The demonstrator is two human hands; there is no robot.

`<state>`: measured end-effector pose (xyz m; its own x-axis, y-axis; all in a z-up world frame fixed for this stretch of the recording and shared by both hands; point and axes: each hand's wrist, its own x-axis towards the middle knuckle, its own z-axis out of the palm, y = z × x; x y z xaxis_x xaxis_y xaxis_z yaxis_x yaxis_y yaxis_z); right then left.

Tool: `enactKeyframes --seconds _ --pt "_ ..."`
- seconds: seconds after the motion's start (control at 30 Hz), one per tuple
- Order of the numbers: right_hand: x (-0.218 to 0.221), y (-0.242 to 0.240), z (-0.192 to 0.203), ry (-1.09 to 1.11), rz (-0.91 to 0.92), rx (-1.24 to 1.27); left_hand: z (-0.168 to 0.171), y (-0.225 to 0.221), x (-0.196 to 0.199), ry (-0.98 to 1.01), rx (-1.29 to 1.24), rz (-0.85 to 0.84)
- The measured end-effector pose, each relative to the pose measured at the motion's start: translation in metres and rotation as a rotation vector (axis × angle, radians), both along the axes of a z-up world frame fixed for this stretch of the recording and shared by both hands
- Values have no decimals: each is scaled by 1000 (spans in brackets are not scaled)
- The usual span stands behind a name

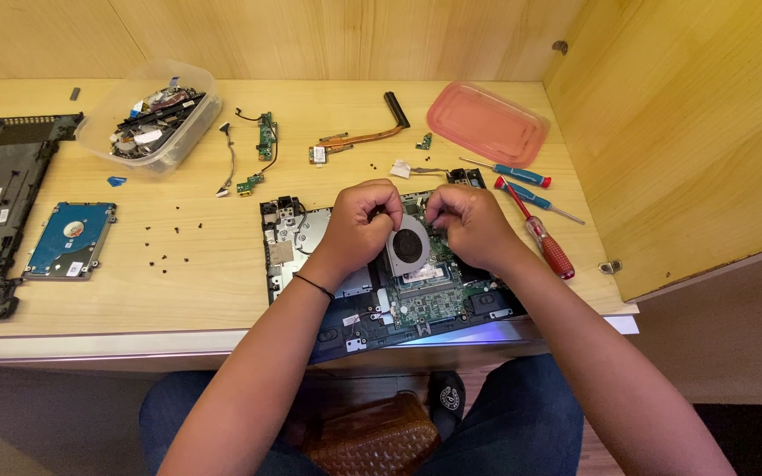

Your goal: Servicing a laptop by removing the internal fan and working on the motherboard components.

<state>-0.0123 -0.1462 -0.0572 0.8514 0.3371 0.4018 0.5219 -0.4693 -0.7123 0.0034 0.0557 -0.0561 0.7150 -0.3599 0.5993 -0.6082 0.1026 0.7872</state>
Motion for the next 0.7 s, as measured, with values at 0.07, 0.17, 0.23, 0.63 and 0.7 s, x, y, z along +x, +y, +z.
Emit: enactKeyframes --seconds 0.07,0.17,0.23,0.63,0.7 --pt "2 0 -3 -3 23 3 -2 -2 -1 -7 3 0" --pt "1 0 -2 4 42 34 -2 -1 -1 -12 -1 14" --pt "-1 -1 1 16 31 59 -1 0 0 -9 -10 22" --pt "-17 4 24 108 -80 210 20 14 5 102 -61 179" --pt "-13 3 14 103 -110 224 26 15 3 211 -72 203"
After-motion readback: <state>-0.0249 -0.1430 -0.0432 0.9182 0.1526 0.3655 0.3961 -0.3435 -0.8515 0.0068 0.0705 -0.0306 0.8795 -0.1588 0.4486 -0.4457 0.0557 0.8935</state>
